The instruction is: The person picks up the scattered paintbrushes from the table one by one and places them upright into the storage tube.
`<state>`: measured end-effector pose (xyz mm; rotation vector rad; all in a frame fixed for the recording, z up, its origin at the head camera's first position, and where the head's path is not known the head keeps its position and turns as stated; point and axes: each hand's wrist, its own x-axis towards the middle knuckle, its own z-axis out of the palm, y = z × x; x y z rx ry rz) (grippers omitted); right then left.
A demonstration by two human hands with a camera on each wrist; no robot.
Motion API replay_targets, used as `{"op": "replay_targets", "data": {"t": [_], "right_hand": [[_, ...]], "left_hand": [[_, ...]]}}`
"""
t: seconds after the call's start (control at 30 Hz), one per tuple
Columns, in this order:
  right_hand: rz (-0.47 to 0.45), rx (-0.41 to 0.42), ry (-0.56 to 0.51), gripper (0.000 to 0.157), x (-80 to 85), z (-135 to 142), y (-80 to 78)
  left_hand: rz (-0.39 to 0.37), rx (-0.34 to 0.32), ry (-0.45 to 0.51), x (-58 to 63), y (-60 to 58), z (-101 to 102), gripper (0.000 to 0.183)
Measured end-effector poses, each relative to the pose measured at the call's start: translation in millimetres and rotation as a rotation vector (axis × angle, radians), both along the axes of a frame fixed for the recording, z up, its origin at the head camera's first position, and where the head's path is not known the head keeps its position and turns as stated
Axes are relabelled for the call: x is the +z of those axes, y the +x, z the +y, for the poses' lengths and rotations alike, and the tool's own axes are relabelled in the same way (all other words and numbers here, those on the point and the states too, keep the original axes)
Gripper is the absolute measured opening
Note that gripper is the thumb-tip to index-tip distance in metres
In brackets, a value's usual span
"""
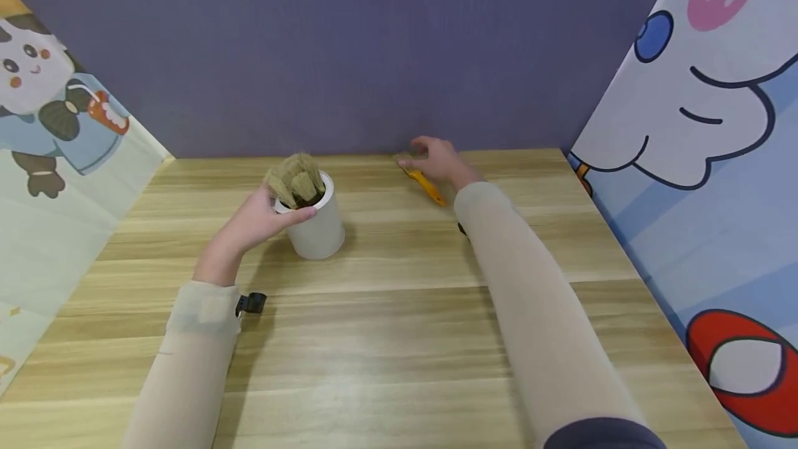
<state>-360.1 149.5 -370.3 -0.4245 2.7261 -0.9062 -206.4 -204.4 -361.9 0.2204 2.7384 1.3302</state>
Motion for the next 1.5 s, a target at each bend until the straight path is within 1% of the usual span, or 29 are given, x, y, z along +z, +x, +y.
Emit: {"op": "replay_targets", "data": {"t": [0.17, 0.27, 0.37, 0.43, 0.5, 0.57, 0.7, 0.8, 0.9, 1.03, 1.1, 1.27, 1.43, 1.5], "right_hand": [[-0.043, 0.003, -0.038, 0.071, -28.3, 9, -3.5], [-0.09, 0.034, -0.084, 0.071, -40.1, 9, -2.1], [-0.098, 0.088, -0.059, 0.071, -47.3, 7, 0.1], [-0.071, 0.114, -0.021, 0.067, -50.0, 6, 0.8], [-0.023, 0.132, 0.023, 0.06, -52.0, 5, 0.4], [0.006, 0.136, 0.027, 0.053, -53.8, 5, -0.4], [0.027, 0.127, 0.0, 0.04, -55.6, 10, 0.8], [0.028, 0.133, -0.014, 0.035, -53.4, 14, 6.5], [0.041, 0.181, 0.023, 0.038, -50.0, 16, 13.0], [0.091, 0.283, 0.08, 0.044, -45.8, 21, 21.4], [0.112, 0.324, 0.107, 0.045, -44.6, 28, 28.1], [0.104, 0.383, 0.141, 0.046, -44.3, 49, 48.2], [0.137, 0.427, 0.101, 0.044, -48.1, 72, 66.1], [0.121, 0.417, 0.085, 0.044, -49.9, 80, 73.2]], "left_hand": [[-0.019, 0.01, -0.002, -1.5, 1.5, 2, 0.112], [-0.019, 0.01, -0.002, -2.8, 1.7, 2, 0.111], [-0.016, 0.008, -0.001, -3.9, 2.1, 2, 0.111], [-0.015, 0.005, 0.002, -4.5, 2.8, 2, 0.112], [-0.019, 0.004, 0.007, -5.0, 3.4, 2, 0.113], [-0.024, 0.002, 0.011, -5.4, 4.0, 1, 0.113], [-0.028, 0.001, 0.02, -6.0, 4.0, 1, 0.113], [-0.03, -0.003, 0.028, -6.3, 4.3, 1, 0.113], [-0.028, 0.003, 0.023, -6.2, 5.3, -1, 0.114], [-0.01, 0.009, 0.019, -5.4, 5.2, -3, 0.113], [-0.005, 0.008, 0.025, -4.7, 4.4, -2, 0.111], [-0.009, 0.002, 0.031, -2.5, 4.1, -1, 0.11], [-0.005, 0.006, 0.014, -4.0, 3.9, -2, 0.112], [-0.004, 0.001, 0.012, -4.7, 4.0, -3, 0.112]]}}
